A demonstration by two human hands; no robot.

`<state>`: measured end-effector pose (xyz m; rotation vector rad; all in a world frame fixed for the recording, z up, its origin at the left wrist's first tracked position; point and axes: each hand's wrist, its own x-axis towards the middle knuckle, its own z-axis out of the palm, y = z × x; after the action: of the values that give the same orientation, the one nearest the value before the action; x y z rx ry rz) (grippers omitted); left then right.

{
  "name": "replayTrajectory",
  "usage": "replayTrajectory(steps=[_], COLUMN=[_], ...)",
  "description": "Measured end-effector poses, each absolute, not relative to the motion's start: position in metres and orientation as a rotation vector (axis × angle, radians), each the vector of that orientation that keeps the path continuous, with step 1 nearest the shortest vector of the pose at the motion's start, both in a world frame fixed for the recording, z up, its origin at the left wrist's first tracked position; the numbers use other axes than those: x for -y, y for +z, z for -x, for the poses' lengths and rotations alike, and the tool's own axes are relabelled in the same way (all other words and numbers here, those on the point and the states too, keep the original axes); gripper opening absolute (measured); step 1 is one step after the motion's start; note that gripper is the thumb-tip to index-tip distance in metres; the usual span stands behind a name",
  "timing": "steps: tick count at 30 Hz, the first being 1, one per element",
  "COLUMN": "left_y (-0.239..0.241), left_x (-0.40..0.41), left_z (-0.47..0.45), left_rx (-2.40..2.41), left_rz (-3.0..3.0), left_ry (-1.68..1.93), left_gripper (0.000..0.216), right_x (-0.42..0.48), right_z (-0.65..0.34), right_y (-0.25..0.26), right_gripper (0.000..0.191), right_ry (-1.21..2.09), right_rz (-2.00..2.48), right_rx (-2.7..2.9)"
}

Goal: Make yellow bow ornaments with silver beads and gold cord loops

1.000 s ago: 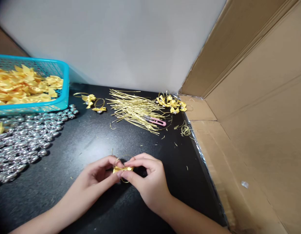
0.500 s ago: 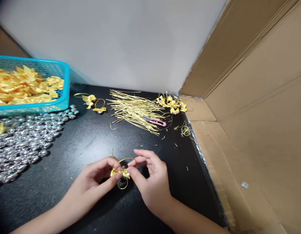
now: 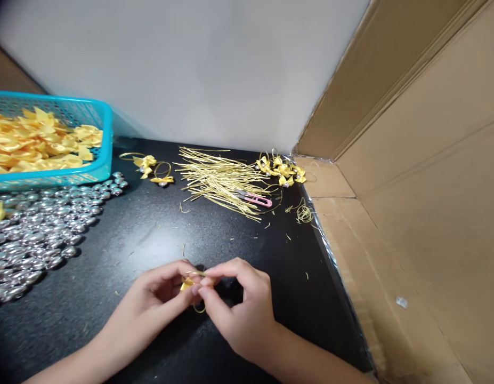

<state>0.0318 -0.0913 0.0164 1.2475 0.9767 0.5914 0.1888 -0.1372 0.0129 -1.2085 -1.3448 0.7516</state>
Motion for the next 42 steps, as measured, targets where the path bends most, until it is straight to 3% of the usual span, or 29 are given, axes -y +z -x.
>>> replayTrajectory(steps=[3, 7, 15, 19, 42], left_y=[0.018, 0.018, 0.018, 0.015, 0.007], left_x=[0.09, 0.091, 0.091, 0.09, 0.1], left_z=[-0.031, -0.031, -0.03, -0.03, -0.028], left_rx=[-0.976, -0.955, -0.902, -0.86, -0.918], left_rz=[-1.218, -1.256, -1.253, -1.138, -1.379], left_ry=[0.619, 0.633, 0.536, 0.524, 0.546], left_gripper=[0.011, 0.008, 0.007, 0.013, 0.014], right_x=[0.135, 0.13, 0.123, 0.12, 0.12], right_z=[-0.194, -0.198, -0.196, -0.197, -0.198], right_y=[0.015, 0.012, 0.013, 0.01, 0.01], right_gripper=[0.014, 0.01, 0.002, 0.009, 0.015], right_ry=[0.915, 1.22, 1.323, 1.478, 1.49], right_rz=[1.016, 1.117, 1.174, 1.091, 1.209], right_rx=[1.421, 1.027, 1.059, 0.848, 0.812])
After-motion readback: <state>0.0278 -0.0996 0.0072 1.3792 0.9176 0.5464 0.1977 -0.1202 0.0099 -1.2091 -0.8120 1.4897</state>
